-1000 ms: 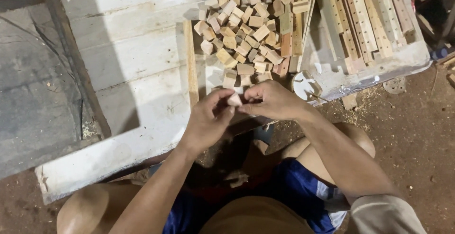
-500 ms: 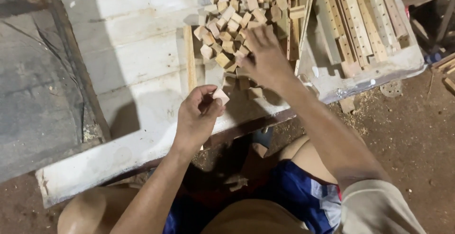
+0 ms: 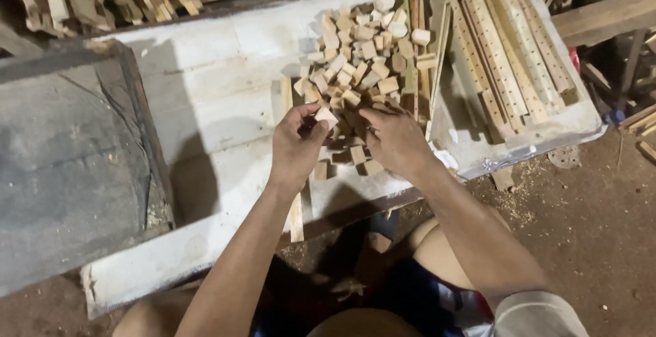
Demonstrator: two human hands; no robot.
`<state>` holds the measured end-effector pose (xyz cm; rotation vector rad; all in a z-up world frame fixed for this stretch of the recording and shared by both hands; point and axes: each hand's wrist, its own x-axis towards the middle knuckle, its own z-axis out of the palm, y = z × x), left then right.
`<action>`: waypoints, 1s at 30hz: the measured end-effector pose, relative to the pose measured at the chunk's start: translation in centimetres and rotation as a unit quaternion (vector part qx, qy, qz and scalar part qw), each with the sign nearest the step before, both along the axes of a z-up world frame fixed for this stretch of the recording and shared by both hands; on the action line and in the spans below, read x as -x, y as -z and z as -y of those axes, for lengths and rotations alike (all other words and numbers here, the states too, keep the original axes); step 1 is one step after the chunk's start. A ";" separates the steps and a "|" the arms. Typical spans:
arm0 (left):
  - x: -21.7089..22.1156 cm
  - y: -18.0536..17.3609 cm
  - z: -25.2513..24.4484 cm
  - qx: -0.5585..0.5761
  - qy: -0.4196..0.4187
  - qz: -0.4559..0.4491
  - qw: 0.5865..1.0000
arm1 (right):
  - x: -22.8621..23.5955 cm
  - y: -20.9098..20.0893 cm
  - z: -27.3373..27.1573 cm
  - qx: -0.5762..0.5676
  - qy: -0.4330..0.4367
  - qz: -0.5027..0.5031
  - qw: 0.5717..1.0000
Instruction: The person assembles small wooden blocks by applying glue to their ends and attaching them to longer wooden strips. The person repeatedly picks up blocks, applies glue, and presses them onto strips, then places the assembled pieces into a tray.
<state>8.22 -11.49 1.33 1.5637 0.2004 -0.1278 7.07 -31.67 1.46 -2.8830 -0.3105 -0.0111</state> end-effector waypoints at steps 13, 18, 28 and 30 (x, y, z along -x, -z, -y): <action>-2.9 -2.6 -3.2 -0.031 -0.050 -0.025 0.998 | -6.8 4.6 -1.5 -0.150 -0.036 0.156 0.976; -3.4 -1.3 -4.0 -0.044 -0.039 -0.042 0.997 | -8.1 7.4 -3.5 -0.087 -0.133 0.192 0.969; -2.5 -2.1 -4.4 -0.024 -0.028 -0.092 0.995 | -13.1 7.3 4.1 -0.073 -0.002 0.246 0.966; -2.4 -2.4 -4.4 -0.030 0.010 -0.098 0.995 | -11.8 4.8 3.0 -0.086 0.016 0.208 0.974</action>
